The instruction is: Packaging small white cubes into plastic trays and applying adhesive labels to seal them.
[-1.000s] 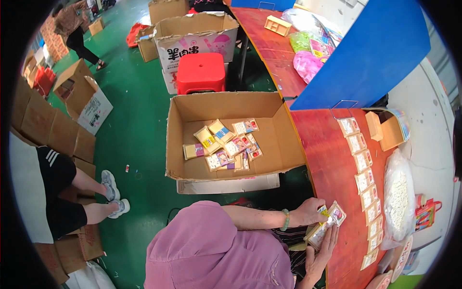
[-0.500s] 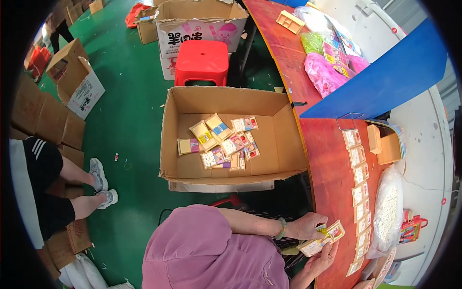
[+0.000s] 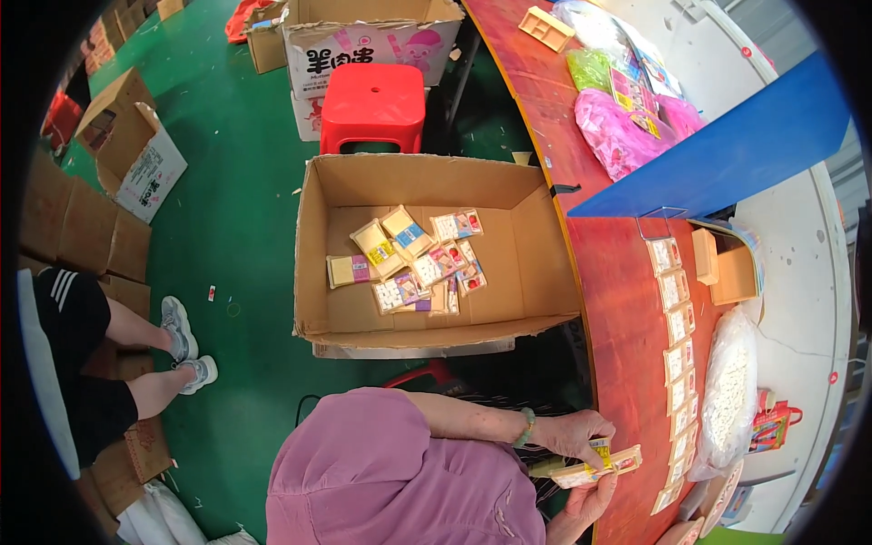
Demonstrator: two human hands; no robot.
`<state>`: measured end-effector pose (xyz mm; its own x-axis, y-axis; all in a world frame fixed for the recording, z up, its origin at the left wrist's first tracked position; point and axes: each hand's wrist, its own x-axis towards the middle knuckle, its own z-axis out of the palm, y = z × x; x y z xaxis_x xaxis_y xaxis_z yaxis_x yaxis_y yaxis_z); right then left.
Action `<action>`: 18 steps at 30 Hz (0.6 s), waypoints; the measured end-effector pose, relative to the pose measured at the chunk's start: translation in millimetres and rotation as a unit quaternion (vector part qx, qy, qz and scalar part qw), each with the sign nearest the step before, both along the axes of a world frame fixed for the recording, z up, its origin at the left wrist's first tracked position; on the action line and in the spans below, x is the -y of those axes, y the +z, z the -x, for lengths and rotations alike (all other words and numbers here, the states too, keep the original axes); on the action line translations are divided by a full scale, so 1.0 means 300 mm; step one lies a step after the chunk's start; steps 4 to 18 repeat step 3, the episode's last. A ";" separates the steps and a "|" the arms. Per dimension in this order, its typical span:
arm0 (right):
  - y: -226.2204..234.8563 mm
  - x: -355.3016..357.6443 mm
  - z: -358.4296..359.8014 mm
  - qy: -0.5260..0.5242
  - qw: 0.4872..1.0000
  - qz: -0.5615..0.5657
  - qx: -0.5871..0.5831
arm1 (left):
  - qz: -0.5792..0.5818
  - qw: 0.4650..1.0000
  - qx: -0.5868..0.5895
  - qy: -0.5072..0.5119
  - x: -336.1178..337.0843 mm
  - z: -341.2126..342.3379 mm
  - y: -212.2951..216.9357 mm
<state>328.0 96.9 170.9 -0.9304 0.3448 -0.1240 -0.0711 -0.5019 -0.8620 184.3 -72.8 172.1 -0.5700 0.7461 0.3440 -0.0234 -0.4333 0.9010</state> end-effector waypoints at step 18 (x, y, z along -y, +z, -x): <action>-0.013 -0.007 -0.029 -0.002 0.999 0.006 -0.037 | -0.038 0.998 0.031 -0.029 0.025 0.011 0.042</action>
